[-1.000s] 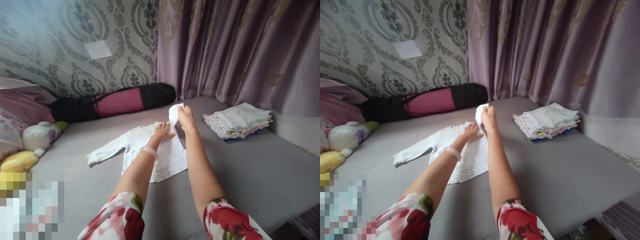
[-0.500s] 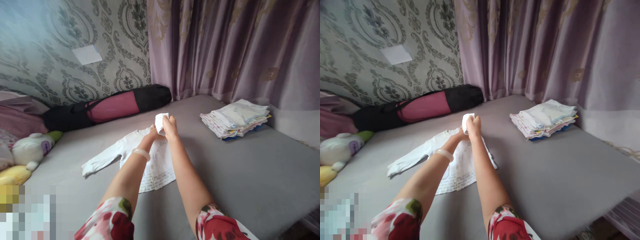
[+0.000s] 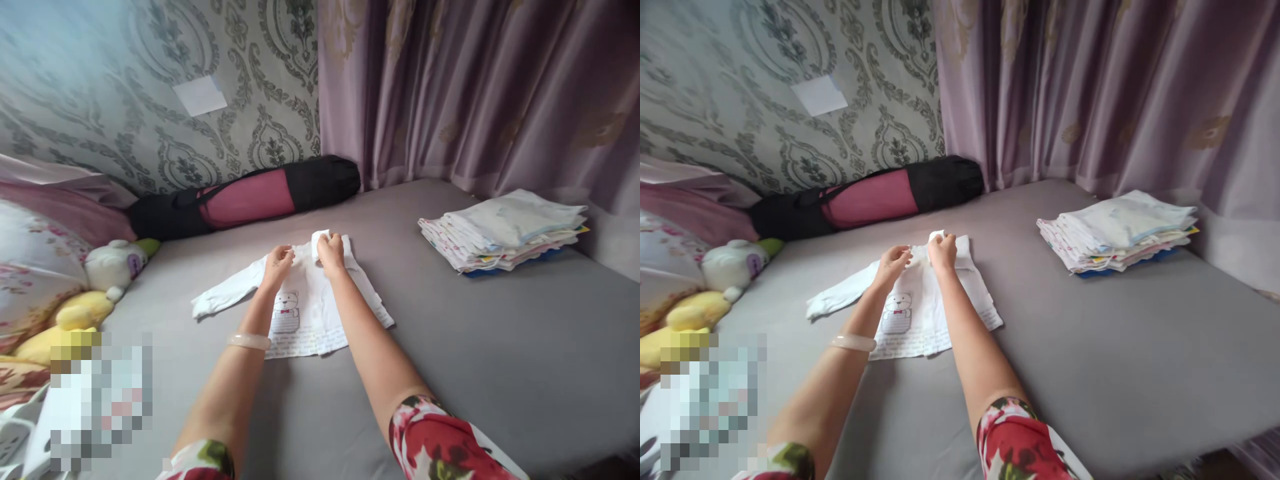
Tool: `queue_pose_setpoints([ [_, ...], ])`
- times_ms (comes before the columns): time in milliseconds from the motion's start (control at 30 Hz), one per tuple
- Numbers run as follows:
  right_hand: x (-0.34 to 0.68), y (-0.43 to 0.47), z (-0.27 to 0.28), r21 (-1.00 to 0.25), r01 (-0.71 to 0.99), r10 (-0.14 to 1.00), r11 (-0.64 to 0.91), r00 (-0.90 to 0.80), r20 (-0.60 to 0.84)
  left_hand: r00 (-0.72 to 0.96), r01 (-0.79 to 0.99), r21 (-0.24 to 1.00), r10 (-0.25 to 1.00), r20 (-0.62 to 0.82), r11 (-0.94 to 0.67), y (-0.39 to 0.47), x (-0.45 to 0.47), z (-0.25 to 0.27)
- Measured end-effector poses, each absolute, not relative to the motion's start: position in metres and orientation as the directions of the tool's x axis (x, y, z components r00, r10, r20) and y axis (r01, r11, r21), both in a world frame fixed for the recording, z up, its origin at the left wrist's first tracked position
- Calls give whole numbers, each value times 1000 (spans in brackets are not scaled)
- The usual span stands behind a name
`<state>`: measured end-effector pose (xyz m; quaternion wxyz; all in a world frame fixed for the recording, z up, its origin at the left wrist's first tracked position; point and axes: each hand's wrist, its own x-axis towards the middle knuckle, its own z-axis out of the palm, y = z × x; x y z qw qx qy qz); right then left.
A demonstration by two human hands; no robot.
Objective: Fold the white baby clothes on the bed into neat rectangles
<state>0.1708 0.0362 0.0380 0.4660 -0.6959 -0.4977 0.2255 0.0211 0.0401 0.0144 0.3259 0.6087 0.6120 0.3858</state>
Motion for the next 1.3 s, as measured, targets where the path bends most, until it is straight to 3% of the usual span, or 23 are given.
queue_pose_setpoints([
  [100,150,24,38,-918,324,879,-228,475,-50,-84,515,855,990,116,-57,24,15,3],
  [133,144,19,38,-918,331,896,-217,442,-52,-82,540,838,986,147,-80,20,15,1],
  [233,129,5,36,-876,469,967,-109,254,16,-115,583,806,972,206,-102,13,19,-2],
  [367,121,-7,31,-694,713,988,102,9,154,-194,569,819,955,224,-77,12,23,1],
  [600,139,-4,32,-520,819,968,243,-239,75,-130,596,784,943,305,-171,14,21,-10],
  [867,156,7,15,-318,933,985,170,-161,55,-62,646,722,927,371,-245,19,19,-18],
  [1100,169,6,8,-229,968,993,104,-116,-37,-59,681,691,922,382,-242,18,18,-20],
  [1300,206,11,11,-100,995,1000,16,-18,-25,-74,698,682,926,370,-217,18,19,-21],
])
